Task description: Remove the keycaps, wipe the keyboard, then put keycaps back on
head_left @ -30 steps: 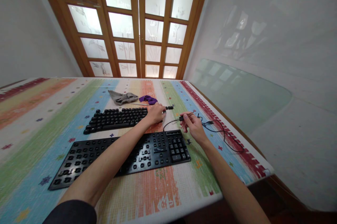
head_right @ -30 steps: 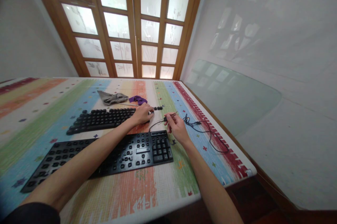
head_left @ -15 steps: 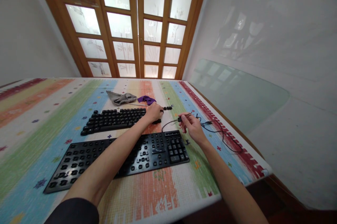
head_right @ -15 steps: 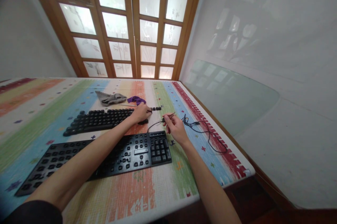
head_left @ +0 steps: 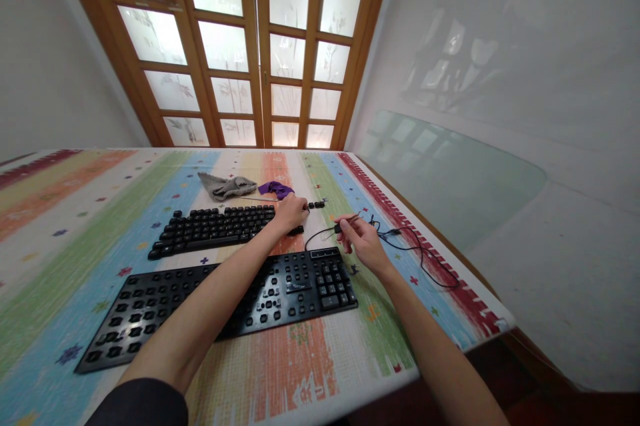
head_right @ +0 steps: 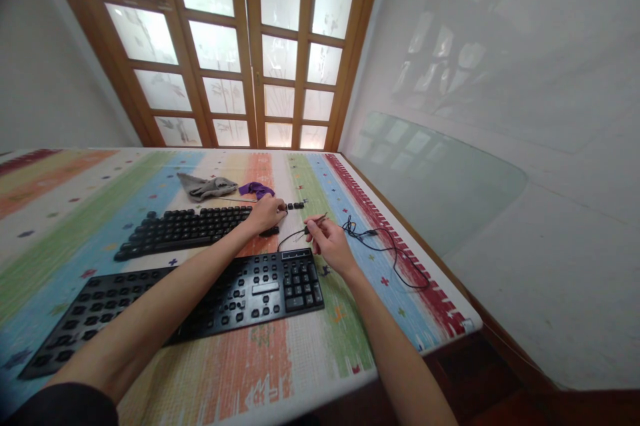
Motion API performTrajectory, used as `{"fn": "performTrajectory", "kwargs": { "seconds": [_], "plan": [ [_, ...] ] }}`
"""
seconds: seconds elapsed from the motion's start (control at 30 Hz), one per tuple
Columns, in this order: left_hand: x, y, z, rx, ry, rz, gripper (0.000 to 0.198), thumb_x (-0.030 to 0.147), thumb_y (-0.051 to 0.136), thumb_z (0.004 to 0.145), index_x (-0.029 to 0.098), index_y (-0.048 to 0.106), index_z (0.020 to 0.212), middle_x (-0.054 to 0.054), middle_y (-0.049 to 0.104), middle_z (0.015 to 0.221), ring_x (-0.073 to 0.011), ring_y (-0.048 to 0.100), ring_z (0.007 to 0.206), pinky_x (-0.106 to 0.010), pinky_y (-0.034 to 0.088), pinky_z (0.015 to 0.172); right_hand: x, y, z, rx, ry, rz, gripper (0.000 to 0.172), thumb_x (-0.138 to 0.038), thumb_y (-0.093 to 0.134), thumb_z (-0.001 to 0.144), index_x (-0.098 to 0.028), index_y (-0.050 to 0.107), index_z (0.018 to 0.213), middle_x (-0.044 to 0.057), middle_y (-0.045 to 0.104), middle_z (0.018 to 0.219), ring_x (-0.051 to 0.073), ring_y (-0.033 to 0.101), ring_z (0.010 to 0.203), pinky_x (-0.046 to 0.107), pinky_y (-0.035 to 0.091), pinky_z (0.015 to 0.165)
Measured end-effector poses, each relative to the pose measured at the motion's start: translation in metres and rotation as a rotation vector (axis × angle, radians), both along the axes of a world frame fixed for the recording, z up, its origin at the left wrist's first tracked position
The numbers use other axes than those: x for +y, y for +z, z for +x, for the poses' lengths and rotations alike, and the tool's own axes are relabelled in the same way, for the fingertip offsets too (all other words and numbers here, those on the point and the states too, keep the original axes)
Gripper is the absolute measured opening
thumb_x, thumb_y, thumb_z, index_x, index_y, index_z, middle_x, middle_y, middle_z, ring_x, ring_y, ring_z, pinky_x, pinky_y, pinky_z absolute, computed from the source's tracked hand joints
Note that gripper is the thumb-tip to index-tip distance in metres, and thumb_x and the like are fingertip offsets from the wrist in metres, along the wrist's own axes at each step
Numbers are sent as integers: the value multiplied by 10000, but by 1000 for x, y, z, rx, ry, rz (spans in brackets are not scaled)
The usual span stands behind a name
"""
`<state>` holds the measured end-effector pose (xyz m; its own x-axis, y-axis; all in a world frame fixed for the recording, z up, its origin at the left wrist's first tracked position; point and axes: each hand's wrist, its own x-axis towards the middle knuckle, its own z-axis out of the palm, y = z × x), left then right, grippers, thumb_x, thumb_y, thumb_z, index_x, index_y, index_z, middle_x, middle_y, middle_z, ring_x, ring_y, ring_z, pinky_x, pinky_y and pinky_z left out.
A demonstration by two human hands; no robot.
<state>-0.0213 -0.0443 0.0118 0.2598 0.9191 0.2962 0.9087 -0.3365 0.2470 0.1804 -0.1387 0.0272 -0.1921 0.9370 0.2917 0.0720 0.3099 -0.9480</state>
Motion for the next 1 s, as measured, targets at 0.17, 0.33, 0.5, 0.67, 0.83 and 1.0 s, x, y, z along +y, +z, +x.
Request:
{"fn": "performTrajectory", "kwargs": {
  "seconds": [0.17,0.33,0.5,0.67,0.83,1.0],
  "plan": [
    [1,-1,-1,-40,-5,12,162,207,634,805,144,714,930,-99,654,848,-255,581,916,-339,476,800,-2,1,0,-2,8,-14,500,-637,635,792,-154,628,919,-11,608,593,95,501,386,225,379,370],
    [-11,6,-7,-89,-40,61,152,212,612,843,141,704,941,-94,667,849,-262,563,960,-356,470,836,-5,2,2,-49,90,-34,473,-631,647,783,-161,620,826,-5,608,556,107,516,385,228,392,382],
    [-48,11,-13,-125,-164,88,166,164,557,887,150,708,955,-77,699,883,-230,568,946,-353,466,882,-8,2,4,-106,177,-44,438,-606,658,782,-170,633,759,-8,591,527,114,518,411,227,408,396],
    [-97,-1,-14,-194,-495,81,159,159,560,886,178,717,903,-61,698,834,-209,580,886,-337,480,840,-7,-1,6,-152,204,1,409,-574,651,802,-177,624,708,-19,560,490,111,499,410,225,399,403],
    [-120,-15,-12,-323,-553,61,189,144,519,894,180,702,930,-83,678,979,-204,595,950,-352,490,885,-3,-7,7,-147,156,9,443,-609,621,809,-175,615,715,-25,539,470,108,466,384,225,360,377],
    [-120,-19,-12,-363,-546,74,174,116,523,878,167,679,933,-83,667,969,-203,597,946,-353,493,892,-1,-10,7,-170,164,5,444,-605,610,820,-175,608,709,-21,547,480,108,464,390,227,354,386]
  ]
}}
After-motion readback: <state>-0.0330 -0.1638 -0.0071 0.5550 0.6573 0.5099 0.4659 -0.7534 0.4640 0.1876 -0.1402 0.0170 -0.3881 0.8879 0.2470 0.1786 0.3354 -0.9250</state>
